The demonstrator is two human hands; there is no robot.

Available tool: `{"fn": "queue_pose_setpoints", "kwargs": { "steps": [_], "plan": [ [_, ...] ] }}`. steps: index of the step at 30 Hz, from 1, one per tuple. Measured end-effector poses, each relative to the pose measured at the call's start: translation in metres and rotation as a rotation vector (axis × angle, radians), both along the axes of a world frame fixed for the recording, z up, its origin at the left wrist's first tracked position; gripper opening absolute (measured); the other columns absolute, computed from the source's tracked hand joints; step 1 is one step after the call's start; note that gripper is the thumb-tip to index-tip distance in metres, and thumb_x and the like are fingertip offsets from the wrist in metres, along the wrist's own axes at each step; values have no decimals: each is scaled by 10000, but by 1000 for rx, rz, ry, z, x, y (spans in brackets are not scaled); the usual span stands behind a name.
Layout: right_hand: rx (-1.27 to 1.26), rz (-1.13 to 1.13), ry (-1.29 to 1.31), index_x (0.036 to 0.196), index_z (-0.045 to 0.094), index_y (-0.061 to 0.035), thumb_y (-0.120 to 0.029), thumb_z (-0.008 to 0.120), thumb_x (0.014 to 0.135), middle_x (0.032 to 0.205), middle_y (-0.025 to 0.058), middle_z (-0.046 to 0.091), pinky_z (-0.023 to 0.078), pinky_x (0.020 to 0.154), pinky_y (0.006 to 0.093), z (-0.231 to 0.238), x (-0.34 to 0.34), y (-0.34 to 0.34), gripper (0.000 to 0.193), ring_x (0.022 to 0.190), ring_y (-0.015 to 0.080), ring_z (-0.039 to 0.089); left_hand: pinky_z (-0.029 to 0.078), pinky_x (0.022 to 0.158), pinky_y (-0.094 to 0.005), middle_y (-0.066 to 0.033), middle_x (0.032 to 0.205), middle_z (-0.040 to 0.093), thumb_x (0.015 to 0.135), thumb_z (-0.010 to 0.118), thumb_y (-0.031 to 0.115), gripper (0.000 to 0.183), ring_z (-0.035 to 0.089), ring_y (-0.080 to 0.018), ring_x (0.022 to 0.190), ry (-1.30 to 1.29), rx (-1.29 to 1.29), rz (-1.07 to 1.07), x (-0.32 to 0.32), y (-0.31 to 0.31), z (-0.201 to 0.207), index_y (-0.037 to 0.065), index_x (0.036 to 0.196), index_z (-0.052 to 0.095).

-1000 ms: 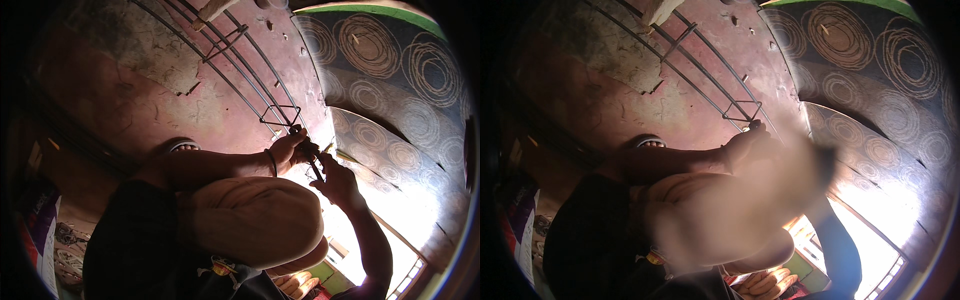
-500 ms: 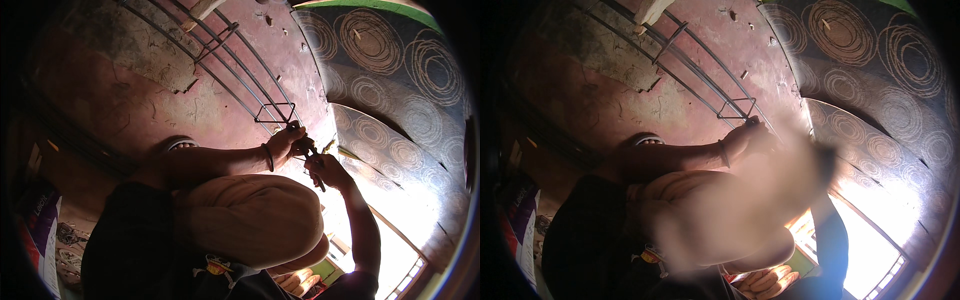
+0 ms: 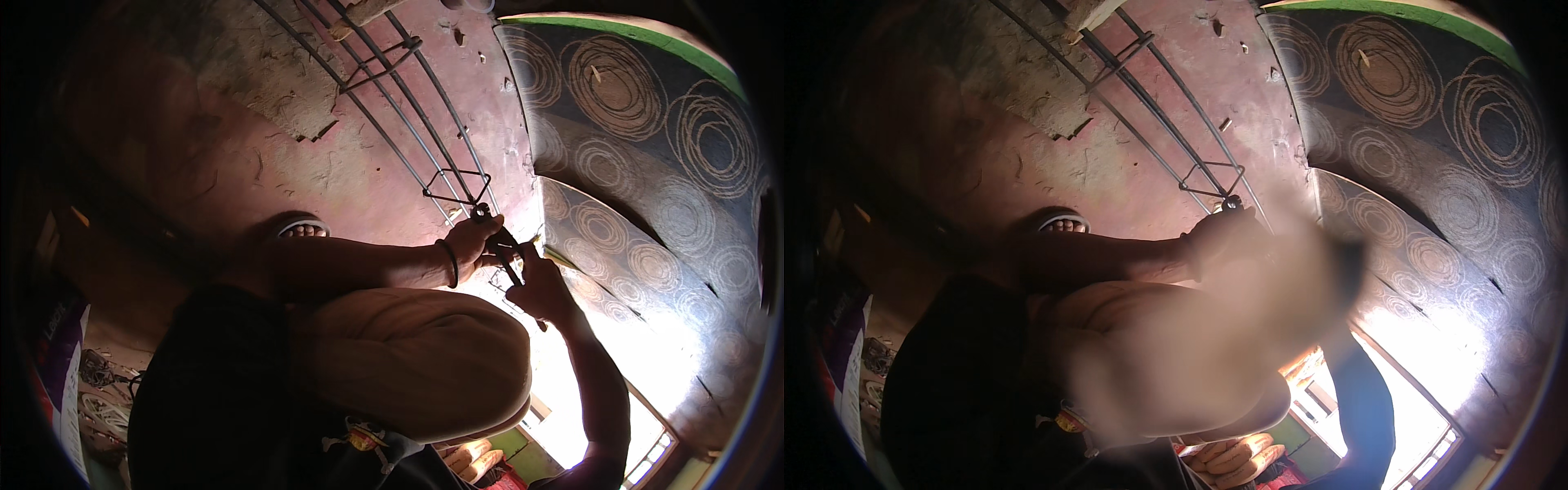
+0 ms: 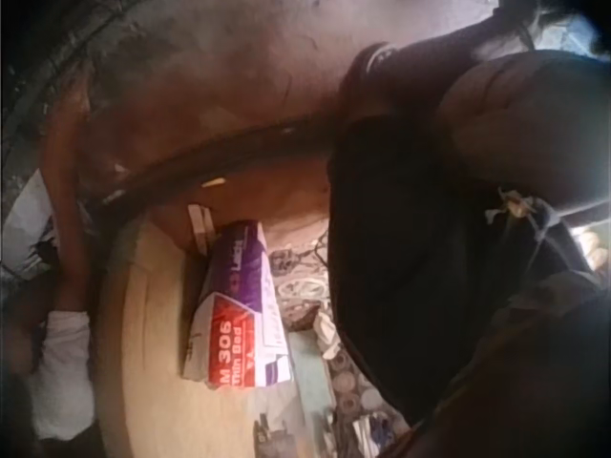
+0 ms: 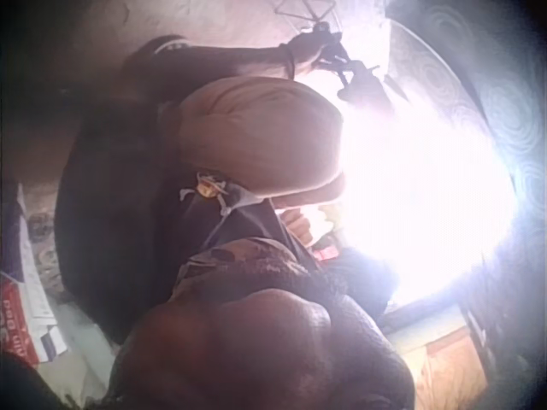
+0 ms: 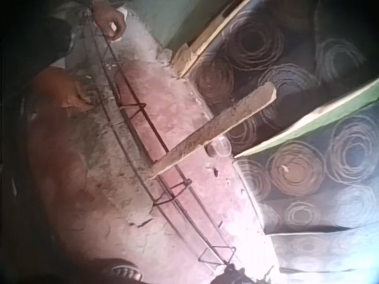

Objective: The person assembles rebar cages by wrapping thin wire around metal rods and tightening the wire using pliers.

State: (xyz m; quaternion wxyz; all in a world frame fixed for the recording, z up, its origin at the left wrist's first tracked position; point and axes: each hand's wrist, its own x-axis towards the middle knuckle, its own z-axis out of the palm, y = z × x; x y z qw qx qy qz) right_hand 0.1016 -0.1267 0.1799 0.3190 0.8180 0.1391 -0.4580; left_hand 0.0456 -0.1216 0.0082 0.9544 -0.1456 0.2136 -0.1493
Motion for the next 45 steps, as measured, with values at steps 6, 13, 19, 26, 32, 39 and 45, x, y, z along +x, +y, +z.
{"fn": "queue_pose_setpoints", "kwargs": {
  "steps": [6, 13, 19, 26, 32, 39, 45],
  "plan": [
    [291, -511, 226, 1210, 508, 0, -47, 691, 680, 843, 133, 551, 489, 673, 352, -5, 27, -60, 564, 718, 239, 577, 568, 721, -405, -77, 808, 629, 968, 556, 425, 351, 651, -205, 734, -140, -39, -69, 6, -14, -18, 76, 949, 532],
    [75, 769, -314, 1342, 416, 25, -118, 626, 789, 1062, 165, 553, 521, 773, 444, -3, -8, -68, 609, 977, 312, 570, 454, 781, -402, -13, 922, 654, 985, 519, 428, 291, 612, -148, 839, -185, 94, -54, -5, 18, 5, 139, 977, 551],
    [38, 813, -357, 1397, 357, 52, -86, 632, 816, 1118, 163, 539, 505, 802, 409, -11, -5, -71, 657, 1019, 304, 554, 427, 858, -395, 5, 983, 659, 1009, 485, 387, 248, 598, -134, 933, -318, -7, 12, -2, 13, -8, 154, 1014, 568],
    [-103, 1094, -506, 1307, 451, 12, -103, 628, 844, 1057, 117, 536, 452, 753, 407, -16, 3, -60, 509, 972, 265, 538, 401, 869, -378, 28, 1051, 648, 1006, 488, 405, 255, 567, -114, 998, -400, -4, 134, 4, -2, -17, 166, 1055, 562],
    [196, 486, -364, 1021, 547, -39, -135, 566, 913, 968, 156, 585, 465, 739, 493, -25, 8, -74, 146, 913, 348, 597, 406, 828, -377, 34, 1039, 640, 959, 563, 461, 299, 562, -119, 990, -342, 129, 70, 8, -13, -27, 166, 1005, 585],
    [449, 530, -358, 1014, 559, -27, -117, 508, 941, 903, 186, 605, 480, 708, 516, -48, 6, -82, 126, 833, 406, 610, 438, 819, -387, 12, 997, 671, 923, 606, 499, 378, 589, -128, 958, -304, 158, 57, 11, -27, -52, 131, 1007, 605],
    [333, -824, 170, 993, 631, 12, -206, 627, 935, 722, 35, 641, 493, 563, 306, -16, 24, -78, 226, 612, 135, 611, 520, 840, -370, -80, 953, 666, 941, 579, 485, 436, 664, -191, 918, -194, -2, 174, 15, -24, -20, 59, 1034, 563]
  ]
}}
